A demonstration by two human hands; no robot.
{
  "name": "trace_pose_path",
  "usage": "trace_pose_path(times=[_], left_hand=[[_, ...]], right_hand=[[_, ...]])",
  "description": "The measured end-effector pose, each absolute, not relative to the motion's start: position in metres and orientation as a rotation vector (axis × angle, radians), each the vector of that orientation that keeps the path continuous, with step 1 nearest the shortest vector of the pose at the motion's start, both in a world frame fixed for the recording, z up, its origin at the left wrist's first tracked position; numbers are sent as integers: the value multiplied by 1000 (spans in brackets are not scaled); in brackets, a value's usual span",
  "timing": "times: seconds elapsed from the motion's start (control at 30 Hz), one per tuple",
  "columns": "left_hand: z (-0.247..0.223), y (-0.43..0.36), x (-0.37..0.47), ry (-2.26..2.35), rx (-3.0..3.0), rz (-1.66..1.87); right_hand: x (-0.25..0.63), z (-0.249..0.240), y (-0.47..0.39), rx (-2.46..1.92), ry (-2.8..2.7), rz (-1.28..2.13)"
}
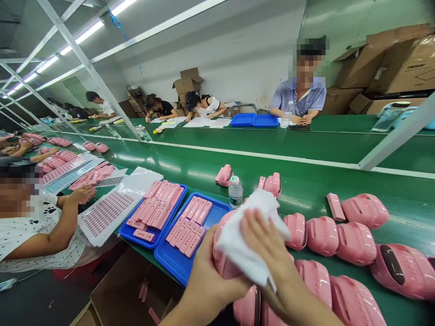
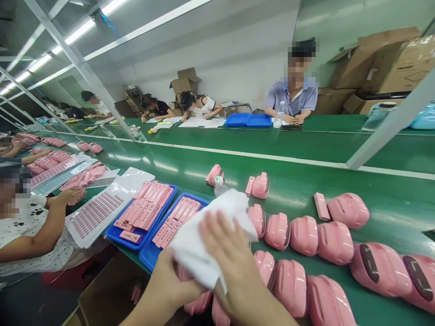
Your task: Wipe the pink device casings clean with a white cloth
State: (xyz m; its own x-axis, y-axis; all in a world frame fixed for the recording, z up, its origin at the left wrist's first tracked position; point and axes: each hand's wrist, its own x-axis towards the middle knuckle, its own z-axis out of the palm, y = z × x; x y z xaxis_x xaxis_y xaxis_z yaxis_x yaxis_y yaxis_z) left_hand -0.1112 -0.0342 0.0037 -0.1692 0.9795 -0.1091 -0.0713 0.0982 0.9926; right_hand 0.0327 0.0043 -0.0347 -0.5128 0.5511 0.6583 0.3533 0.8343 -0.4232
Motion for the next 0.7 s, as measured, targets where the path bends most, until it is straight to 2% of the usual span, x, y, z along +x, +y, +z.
trace_pose_path(times=[0.13,0.2,0.33,0.47,0.7], left_hand=[[9,-35,-109,1047,838,1228],[13,-34,-110,884,850,1186],[19,-31,-110,709,925,989],[19,-34,-105,707,918,864],[25,-41,-92,903,917,874]], right_hand=[[39,-47,-12,-1395,-1244,1216],[41,-44,-15,-1552,-878,1402],[48,-21,-6,-1406,-683,1449],[60,9,3,-1550,-693,1336],[72,38,19,-1228,-1634,1233]])
